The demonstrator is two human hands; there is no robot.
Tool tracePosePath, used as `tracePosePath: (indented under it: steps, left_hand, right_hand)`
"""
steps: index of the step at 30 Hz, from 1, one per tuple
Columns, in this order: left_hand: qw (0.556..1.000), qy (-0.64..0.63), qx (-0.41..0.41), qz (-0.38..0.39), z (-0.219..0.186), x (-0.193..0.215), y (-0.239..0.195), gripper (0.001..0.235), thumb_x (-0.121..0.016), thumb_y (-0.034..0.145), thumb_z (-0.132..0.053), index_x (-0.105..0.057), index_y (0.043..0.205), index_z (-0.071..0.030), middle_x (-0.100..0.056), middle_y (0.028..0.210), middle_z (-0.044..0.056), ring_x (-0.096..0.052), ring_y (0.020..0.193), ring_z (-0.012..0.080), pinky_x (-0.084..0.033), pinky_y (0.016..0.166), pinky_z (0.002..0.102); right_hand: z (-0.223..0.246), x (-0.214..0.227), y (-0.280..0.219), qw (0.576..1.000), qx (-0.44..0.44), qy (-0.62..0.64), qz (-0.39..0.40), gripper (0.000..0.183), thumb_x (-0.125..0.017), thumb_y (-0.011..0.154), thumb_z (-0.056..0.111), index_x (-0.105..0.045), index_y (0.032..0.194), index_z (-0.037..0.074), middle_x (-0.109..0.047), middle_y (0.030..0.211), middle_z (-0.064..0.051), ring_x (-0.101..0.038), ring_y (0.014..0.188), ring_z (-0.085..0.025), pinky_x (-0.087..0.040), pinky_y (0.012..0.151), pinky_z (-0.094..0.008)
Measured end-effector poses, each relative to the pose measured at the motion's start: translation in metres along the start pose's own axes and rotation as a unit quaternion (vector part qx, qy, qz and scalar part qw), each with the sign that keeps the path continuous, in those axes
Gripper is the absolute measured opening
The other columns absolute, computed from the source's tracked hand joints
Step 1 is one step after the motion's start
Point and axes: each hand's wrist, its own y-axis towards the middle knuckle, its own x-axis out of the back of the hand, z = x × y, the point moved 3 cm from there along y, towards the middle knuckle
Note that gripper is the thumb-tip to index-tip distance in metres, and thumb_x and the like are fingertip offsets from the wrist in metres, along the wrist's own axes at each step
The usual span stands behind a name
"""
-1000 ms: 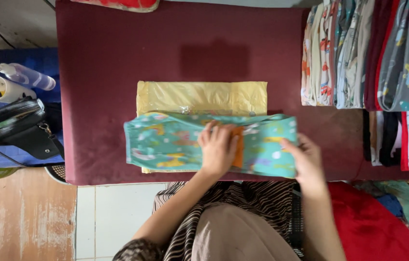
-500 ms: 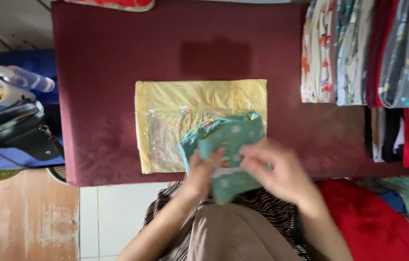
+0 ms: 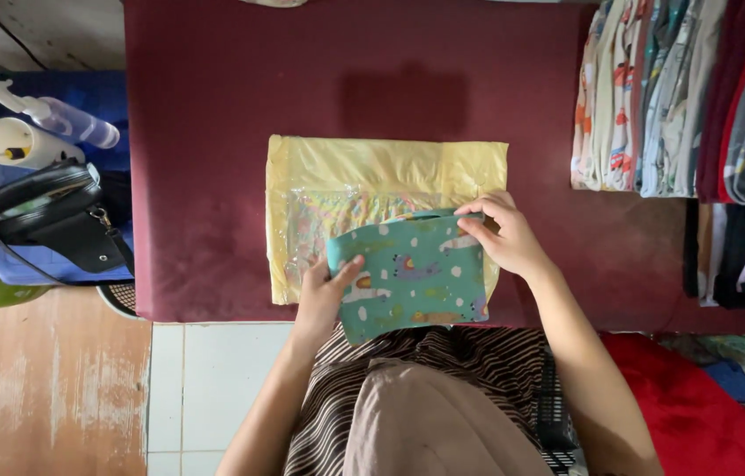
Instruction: Folding various laundry items and placing them into neat stacks.
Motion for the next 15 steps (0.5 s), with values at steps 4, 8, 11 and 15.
tracePosePath:
  steps: [4, 8, 11, 15]
  left_hand:
    - [0.934, 0.321, -0.138, -0.078, -0.038, -0.013, -0.033, 0.030, -0.079, 0.088, -0.026, -0.075, 0.110, -0.006, -0.069, 0.099, 0.010, -0.068, 0.086, 0.0235, -0.055, 0.072, 0.042]
    - [0.846, 0.376, -0.375, -0.045, -0.020, -0.013, -0.036, 0.028, -0.083, 0.083, -0.021, -0.077, 0.106, -0.005, -0.066, 0.111, 0.018, -0.062, 0.101, 0.0345, -0.054, 0.082, 0.042]
    - [0.876, 0.409, -0.255, 0.001, -0.024, -0.012, -0.009, 0.028, -0.081, 0.087, -0.026, -0.075, 0.104, -0.004, -0.069, 0.105, 0.018, -0.066, 0.092, 0.0318, -0.055, 0.081, 0.043]
    - [0.819, 0.519, -0.235, 0.065, -0.043, -0.022, 0.067, 0.034, -0.077, 0.094, -0.033, -0.069, 0.101, 0.000, -0.066, 0.108, 0.021, -0.067, 0.096, 0.0369, -0.055, 0.083, 0.049]
  right_hand:
    - [0.005, 0.000, -0.001, 1.000, -0.022, -0.001, -0.018, 0.019, -0.072, 0.096, 0.025, -0.074, 0.108, 0.011, -0.069, 0.102, -0.001, -0.056, 0.114, -0.022, -0.046, 0.099, -0.037]
    - [0.012, 0.005, -0.002, 0.997, -0.038, -0.057, -0.039, 0.018, -0.075, 0.094, 0.024, -0.076, 0.107, 0.012, -0.070, 0.095, 0.000, -0.054, 0.103, -0.022, -0.046, 0.091, -0.036]
    - [0.010, 0.011, -0.013, 0.992, -0.085, -0.080, -0.047, 0.018, -0.076, 0.093, 0.024, -0.077, 0.106, 0.012, -0.070, 0.090, 0.000, -0.055, 0.086, -0.019, -0.046, 0.078, -0.033]
    - [-0.016, 0.015, -0.052, 0.984, -0.153, 0.007, -0.090, 0.021, -0.076, 0.092, 0.024, -0.076, 0.106, 0.007, -0.074, 0.090, 0.000, -0.054, 0.068, -0.010, -0.044, 0.062, -0.026]
